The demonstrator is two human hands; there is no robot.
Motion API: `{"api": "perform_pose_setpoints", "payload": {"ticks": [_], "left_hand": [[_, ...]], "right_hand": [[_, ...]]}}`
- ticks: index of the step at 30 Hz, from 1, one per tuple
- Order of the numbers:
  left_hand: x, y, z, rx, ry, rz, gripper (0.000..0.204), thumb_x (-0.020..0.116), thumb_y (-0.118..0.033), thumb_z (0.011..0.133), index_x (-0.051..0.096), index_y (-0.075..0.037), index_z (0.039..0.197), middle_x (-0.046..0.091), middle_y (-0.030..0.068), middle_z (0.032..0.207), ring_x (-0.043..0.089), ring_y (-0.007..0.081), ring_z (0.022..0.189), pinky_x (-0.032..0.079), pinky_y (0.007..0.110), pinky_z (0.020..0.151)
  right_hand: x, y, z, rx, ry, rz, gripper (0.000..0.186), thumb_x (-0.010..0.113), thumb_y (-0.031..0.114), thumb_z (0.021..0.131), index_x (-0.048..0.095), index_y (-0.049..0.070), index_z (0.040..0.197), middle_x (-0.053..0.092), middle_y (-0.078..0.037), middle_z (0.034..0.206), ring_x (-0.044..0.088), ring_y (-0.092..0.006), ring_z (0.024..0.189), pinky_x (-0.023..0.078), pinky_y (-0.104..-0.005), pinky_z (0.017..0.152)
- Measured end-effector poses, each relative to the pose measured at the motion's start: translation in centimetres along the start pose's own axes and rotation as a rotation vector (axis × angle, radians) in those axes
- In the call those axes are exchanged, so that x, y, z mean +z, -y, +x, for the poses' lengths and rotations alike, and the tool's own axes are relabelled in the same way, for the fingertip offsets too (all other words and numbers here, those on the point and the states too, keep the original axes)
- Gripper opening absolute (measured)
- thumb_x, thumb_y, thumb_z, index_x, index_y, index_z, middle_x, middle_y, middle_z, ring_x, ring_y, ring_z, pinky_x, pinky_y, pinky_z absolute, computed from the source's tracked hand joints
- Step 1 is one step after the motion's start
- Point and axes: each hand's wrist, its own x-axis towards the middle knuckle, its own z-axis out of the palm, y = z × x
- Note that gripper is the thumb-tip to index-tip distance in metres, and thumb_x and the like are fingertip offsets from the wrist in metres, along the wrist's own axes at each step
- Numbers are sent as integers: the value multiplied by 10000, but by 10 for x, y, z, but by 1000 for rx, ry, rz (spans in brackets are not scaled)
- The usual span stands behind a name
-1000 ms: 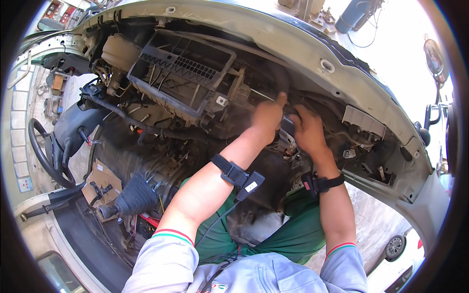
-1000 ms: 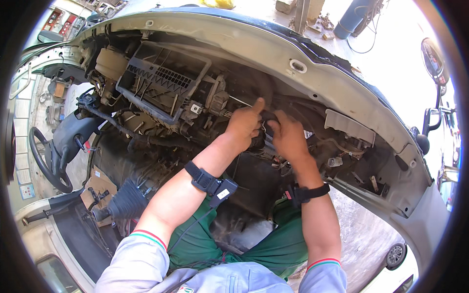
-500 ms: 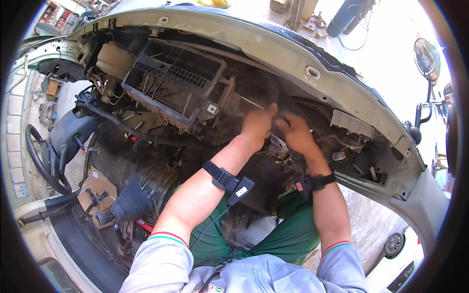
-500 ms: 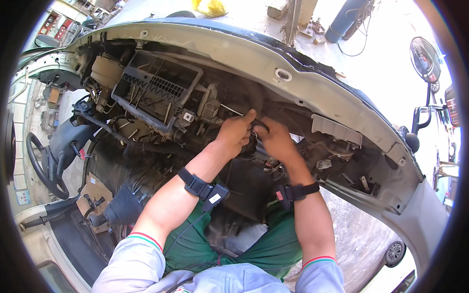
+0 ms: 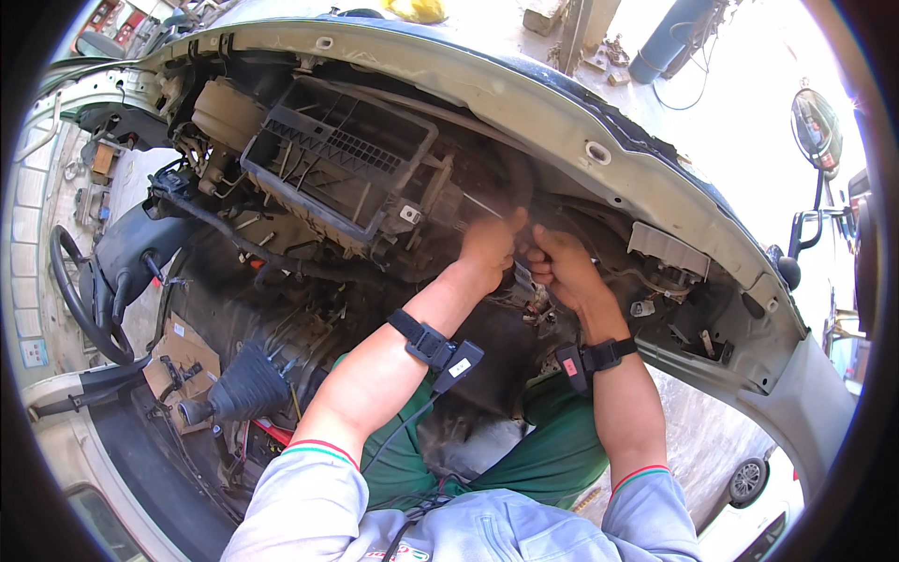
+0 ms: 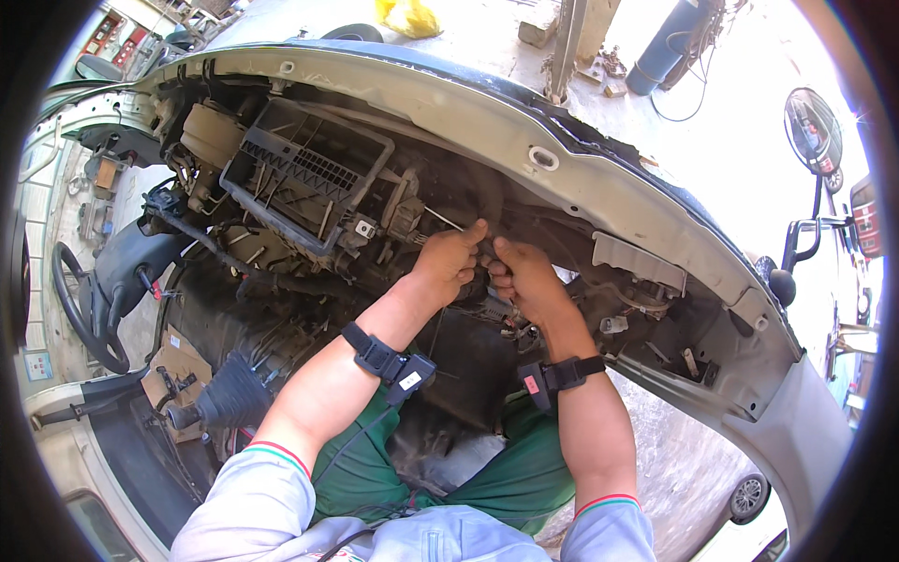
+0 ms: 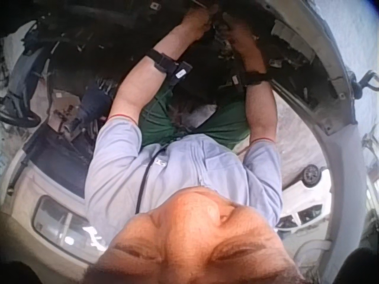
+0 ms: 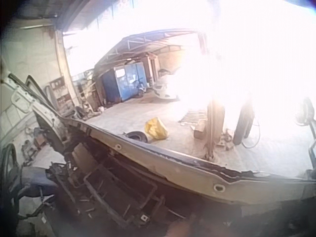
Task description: The person works under the dashboard of a vehicle by disconnecting wire harnesses and using a screwdriver to remove internal components. They pull at various wires and connectors to detach them from the vehicle's electrical system.
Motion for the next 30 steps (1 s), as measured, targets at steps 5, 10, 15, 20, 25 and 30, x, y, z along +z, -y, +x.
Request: {"api": "perform_pose_setpoints", "payload": {"ticks": [5,10,15,20,25,30], "left_hand": [[11,-2,-7,40,-90,43,274,681,-286,927,537,-92,797,400,-46,648,331,62,499,240,235,426],[5,-4,-4,61,-75,72,288,682,-286,926,523,-93,782,383,-53,634,317,64,491,244,236,425],[7,-3,-4,16,-38,8,292,679,-279,929,516,-96,772,382,-56,634,314,59,493,246,232,425],[3,2,1,27,-47,1,297,669,-263,936,501,-107,748,380,-57,630,307,56,495,241,234,424],[2,2,5,52,-25,-29,296,660,-252,942,495,-114,740,386,-52,629,313,59,505,247,234,431],[5,-3,1,100,-55,12,281,658,-250,943,508,-112,749,391,-50,628,309,60,503,232,235,433]], "right_hand": [[7,-25,15,-1124,-459,-1108,228,606,223,955,643,-1,927,572,-11,688,500,-107,546,377,-269,506],[18,5,-11,-279,-273,-363,309,562,301,985,626,6,916,502,19,633,425,-91,511,339,-250,483],[4,5,-5,51,-144,-37,365,496,368,1015,608,35,915,442,42,625,361,-72,509,308,-231,479],[15,-15,8,-360,-344,-328,253,521,233,1012,602,28,887,491,23,669,424,-82,580,351,-252,524],[18,-17,9,-542,-412,-525,231,559,226,995,604,24,893,499,19,673,434,-86,586,360,-256,530],[21,8,-8,-220,-258,-28,239,594,281,980,594,47,930,486,31,662,455,-80,585,354,-233,505]]}}
